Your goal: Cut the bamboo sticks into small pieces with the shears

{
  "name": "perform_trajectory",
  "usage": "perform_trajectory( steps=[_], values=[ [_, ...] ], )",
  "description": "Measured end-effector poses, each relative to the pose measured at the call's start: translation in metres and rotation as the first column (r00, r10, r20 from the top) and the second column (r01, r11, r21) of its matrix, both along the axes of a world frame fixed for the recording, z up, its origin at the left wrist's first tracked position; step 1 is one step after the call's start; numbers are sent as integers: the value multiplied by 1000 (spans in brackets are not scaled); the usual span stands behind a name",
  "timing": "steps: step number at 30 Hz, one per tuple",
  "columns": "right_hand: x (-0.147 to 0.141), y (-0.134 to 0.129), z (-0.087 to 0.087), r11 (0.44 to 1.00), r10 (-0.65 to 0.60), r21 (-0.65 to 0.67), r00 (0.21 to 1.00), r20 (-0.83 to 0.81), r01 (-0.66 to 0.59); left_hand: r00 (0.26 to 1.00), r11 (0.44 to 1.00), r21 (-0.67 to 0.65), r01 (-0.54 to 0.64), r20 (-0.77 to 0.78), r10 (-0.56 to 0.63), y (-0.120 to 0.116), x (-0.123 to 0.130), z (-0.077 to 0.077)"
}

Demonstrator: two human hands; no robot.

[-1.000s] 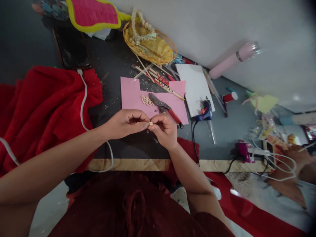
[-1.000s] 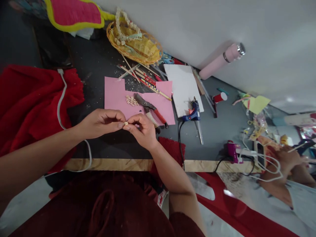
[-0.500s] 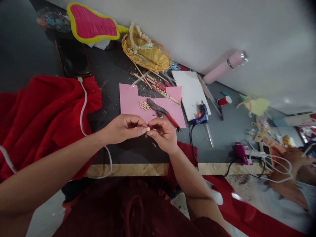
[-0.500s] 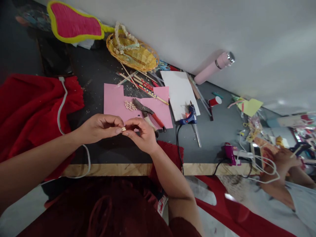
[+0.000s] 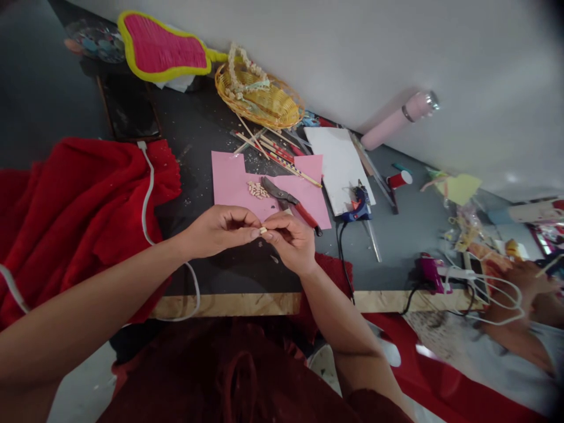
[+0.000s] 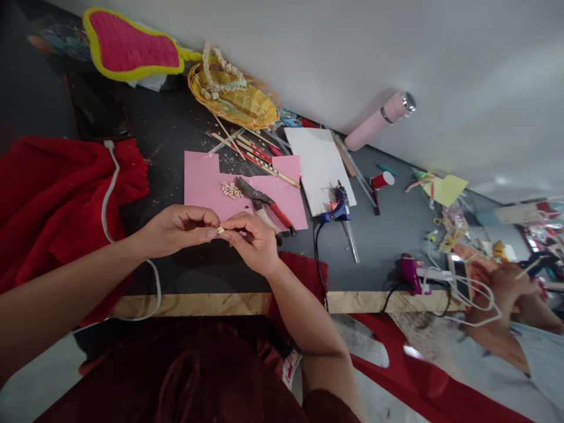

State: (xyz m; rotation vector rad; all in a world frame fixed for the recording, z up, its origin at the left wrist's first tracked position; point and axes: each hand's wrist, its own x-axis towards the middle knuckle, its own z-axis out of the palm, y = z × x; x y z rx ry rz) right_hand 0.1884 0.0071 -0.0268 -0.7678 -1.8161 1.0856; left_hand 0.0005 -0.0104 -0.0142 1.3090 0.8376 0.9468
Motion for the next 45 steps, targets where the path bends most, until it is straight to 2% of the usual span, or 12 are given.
perform_trajectory(
  steps=[17,29,40,45],
  values=[
    [1,0,-1,999,-18,36,999,48,16,994,993,112,-50,-96,61,-1,-1,-5],
    [0,-1,-1,990,-48,133,998,34,43,993,995,58,-86,-75,90,0,0,-4],
    [-1,0,-1,982,-87,173,993,85,71,986,987,113,-112,-111,125,1,0,-7],
    [-1,0,-1,983,-85,169,995,60,73,983,984,136,-119,-123,136,0,0,-9]
  ],
)
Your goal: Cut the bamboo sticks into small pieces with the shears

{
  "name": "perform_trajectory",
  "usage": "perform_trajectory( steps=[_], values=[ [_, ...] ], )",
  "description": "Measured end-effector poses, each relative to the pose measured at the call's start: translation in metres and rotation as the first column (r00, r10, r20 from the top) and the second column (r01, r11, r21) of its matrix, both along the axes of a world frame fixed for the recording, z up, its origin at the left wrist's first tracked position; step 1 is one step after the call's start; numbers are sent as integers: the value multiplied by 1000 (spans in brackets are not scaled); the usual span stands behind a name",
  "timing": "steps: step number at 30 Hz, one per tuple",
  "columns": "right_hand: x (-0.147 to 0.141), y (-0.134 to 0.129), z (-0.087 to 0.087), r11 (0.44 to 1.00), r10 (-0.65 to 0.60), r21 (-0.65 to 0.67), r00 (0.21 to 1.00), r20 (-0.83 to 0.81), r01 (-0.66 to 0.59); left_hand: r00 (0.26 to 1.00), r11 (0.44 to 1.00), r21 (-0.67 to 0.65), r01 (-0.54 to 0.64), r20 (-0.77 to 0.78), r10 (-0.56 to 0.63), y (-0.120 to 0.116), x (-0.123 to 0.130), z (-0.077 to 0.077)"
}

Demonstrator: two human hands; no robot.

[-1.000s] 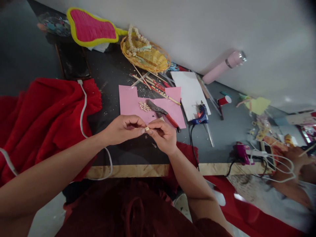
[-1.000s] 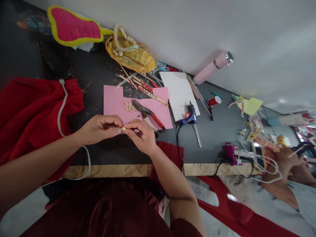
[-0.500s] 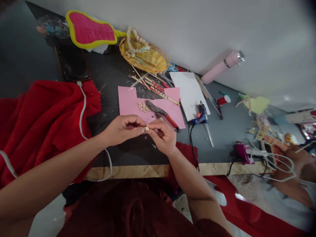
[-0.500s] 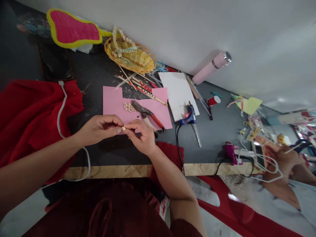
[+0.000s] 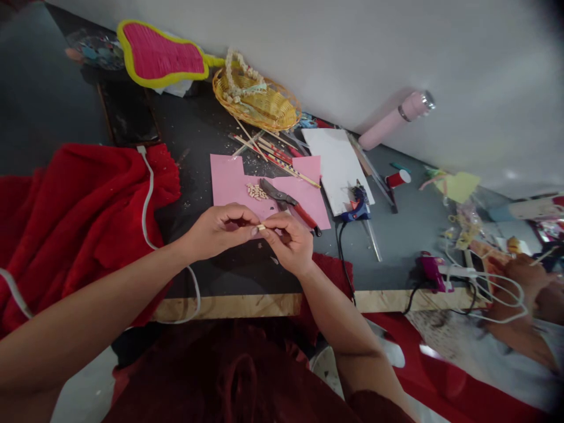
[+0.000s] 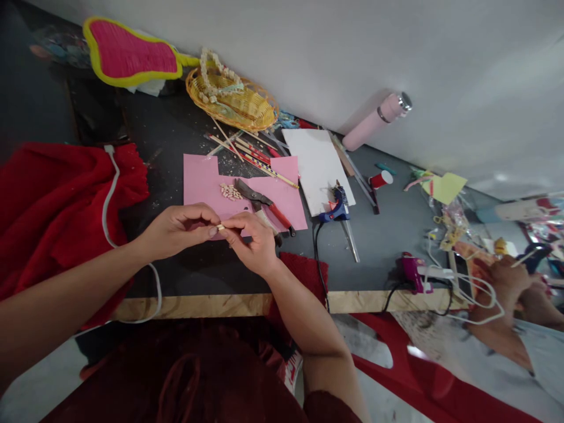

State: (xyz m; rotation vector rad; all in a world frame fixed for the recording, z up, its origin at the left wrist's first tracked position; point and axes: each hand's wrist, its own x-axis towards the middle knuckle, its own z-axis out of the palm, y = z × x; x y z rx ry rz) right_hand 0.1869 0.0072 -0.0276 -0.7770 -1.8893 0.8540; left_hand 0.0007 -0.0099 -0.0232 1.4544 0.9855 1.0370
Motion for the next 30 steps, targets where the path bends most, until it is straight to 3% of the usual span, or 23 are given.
perform_trajectory(
  steps=[30],
  values=[
    [1,0,1,999,-12,38,997,72,9,1000,1000,23,4,25,-4,0,-1,4]
  ],
)
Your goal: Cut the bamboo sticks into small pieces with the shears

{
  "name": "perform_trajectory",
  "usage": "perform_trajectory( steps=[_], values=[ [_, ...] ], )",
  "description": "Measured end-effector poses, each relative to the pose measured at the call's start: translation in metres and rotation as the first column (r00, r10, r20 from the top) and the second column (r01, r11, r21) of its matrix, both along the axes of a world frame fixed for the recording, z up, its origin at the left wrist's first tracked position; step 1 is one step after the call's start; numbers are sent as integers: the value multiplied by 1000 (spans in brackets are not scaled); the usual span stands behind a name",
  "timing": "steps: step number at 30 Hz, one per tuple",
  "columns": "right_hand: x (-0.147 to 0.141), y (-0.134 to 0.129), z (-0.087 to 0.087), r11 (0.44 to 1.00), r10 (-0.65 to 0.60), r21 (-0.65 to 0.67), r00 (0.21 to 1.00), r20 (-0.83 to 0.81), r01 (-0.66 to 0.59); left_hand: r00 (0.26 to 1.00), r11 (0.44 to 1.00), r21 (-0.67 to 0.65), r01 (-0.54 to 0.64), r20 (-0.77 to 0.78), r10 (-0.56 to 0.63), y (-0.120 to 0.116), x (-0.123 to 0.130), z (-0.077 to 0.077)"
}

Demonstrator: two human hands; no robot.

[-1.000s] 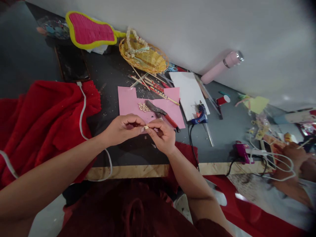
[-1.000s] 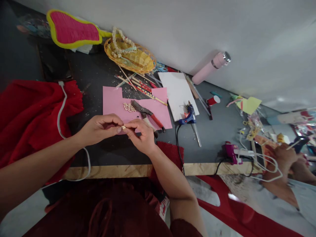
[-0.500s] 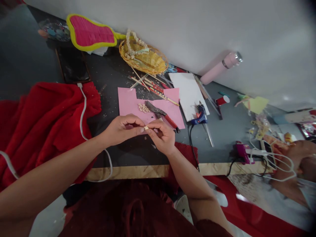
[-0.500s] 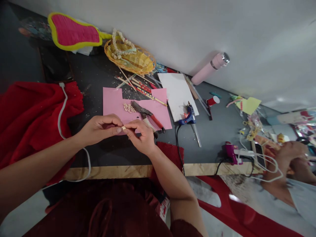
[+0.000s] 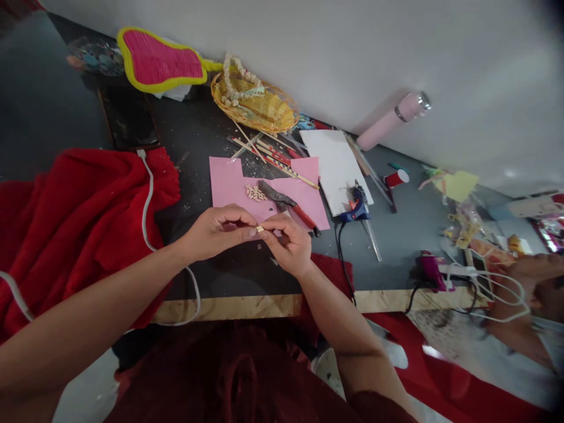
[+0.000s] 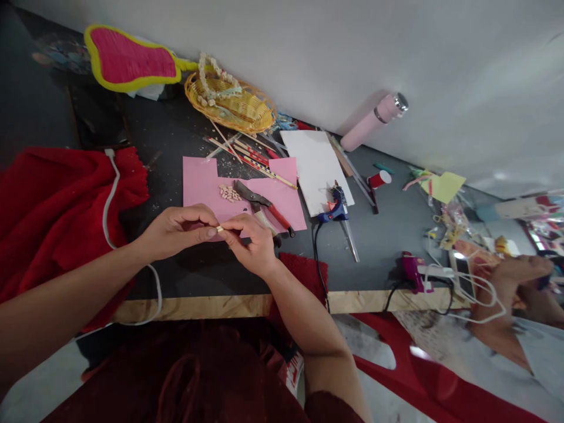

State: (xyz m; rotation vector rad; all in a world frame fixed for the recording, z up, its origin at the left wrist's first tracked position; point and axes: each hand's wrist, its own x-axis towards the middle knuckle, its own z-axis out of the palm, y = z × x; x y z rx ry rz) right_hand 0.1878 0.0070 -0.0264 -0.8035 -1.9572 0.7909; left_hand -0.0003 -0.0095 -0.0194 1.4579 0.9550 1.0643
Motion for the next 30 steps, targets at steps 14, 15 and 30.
perform_trajectory(
  steps=[14,15,30],
  values=[
    [2,4,0,1000,11,-20,1000,0,-11,998,1000,-15,15,-59,-16,1,-1,-4],
    [2,4,0,1000,12,-17,1000,18,-12,998,999,-29,19,-61,-21,1,-1,-5],
    [2,6,2,999,34,17,998,49,-35,997,999,-35,18,-74,-20,0,-1,-7]
  ],
)
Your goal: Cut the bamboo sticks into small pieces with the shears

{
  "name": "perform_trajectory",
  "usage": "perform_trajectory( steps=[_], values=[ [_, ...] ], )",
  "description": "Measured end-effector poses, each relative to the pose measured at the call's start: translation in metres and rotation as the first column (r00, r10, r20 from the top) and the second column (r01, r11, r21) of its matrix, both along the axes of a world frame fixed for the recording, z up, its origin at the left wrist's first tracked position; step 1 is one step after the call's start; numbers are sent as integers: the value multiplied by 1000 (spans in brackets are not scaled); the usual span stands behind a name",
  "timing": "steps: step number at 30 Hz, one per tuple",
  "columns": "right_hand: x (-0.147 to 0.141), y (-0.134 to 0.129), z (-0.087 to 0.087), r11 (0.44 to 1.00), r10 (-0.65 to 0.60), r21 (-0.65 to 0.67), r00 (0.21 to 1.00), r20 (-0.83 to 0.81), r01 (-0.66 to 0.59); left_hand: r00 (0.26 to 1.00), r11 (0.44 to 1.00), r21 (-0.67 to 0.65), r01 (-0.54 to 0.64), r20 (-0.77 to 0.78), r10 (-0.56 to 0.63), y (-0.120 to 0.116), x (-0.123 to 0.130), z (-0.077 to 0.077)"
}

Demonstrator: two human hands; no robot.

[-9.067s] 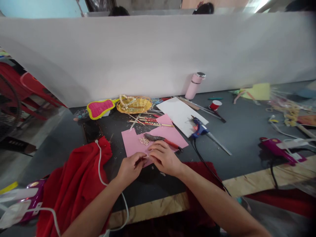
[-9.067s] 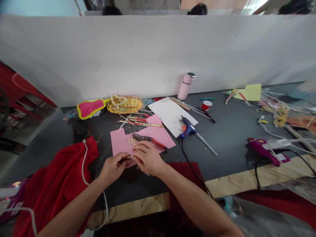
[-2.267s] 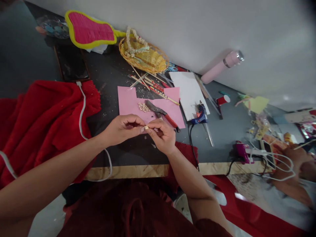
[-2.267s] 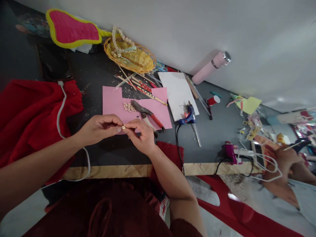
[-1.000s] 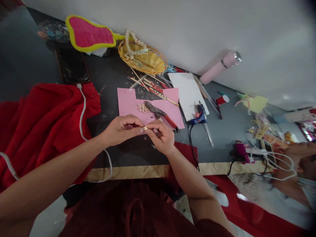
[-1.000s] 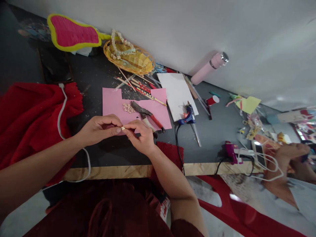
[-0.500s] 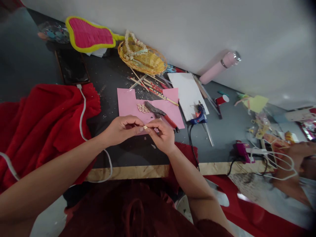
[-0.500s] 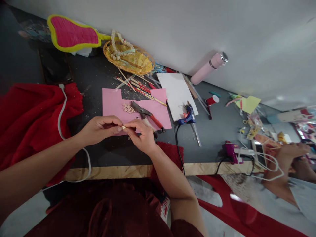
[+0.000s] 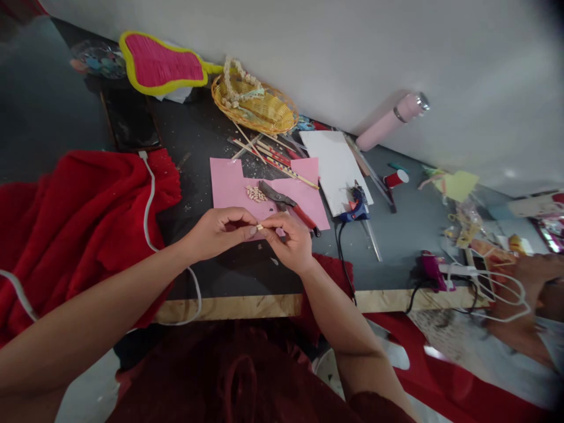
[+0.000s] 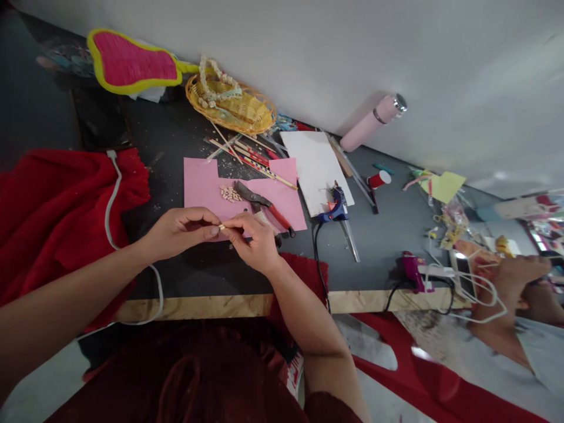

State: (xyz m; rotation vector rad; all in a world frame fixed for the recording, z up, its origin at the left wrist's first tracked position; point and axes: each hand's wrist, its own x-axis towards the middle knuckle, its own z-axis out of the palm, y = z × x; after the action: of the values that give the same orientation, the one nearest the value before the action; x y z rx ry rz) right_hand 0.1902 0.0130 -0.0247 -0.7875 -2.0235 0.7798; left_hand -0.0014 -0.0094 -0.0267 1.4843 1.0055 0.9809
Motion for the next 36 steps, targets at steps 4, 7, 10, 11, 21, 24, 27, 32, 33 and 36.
perform_trajectory(
  steps=[4,7,10,11,21,24,27,32,33,36],
  values=[
    [0,0,-1,1000,-10,-1,1000,17,10,1000,1000,20,-9,-25,9,0,-1,0],
    [0,0,-1,1000,0,6,1000,-1,0,999,999,32,-20,-40,21,0,-1,-1],
    [0,0,0,1000,2,8,1000,12,-2,998,999,37,-27,-55,29,0,0,0],
    [1,0,1,1000,1,13,1000,27,-2,998,999,38,-32,-60,35,0,0,1],
    [14,26,-11,966,-223,191,934,280,173,986,985,-47,-166,-7,166,2,1,5],
    [15,30,-14,967,-220,193,932,290,169,981,979,-71,-193,21,195,2,2,4],
    [18,31,-9,962,-244,197,922,300,190,980,977,-73,-199,7,200,2,3,3],
    [41,35,8,927,-373,231,790,486,295,978,976,-58,-210,-26,209,2,0,1],
    [47,36,11,921,-389,229,757,525,314,976,974,-62,-217,-24,216,2,0,1],
    [59,38,16,931,-358,184,693,626,314,968,963,-95,-251,-9,252,3,-1,0]
  ],
)
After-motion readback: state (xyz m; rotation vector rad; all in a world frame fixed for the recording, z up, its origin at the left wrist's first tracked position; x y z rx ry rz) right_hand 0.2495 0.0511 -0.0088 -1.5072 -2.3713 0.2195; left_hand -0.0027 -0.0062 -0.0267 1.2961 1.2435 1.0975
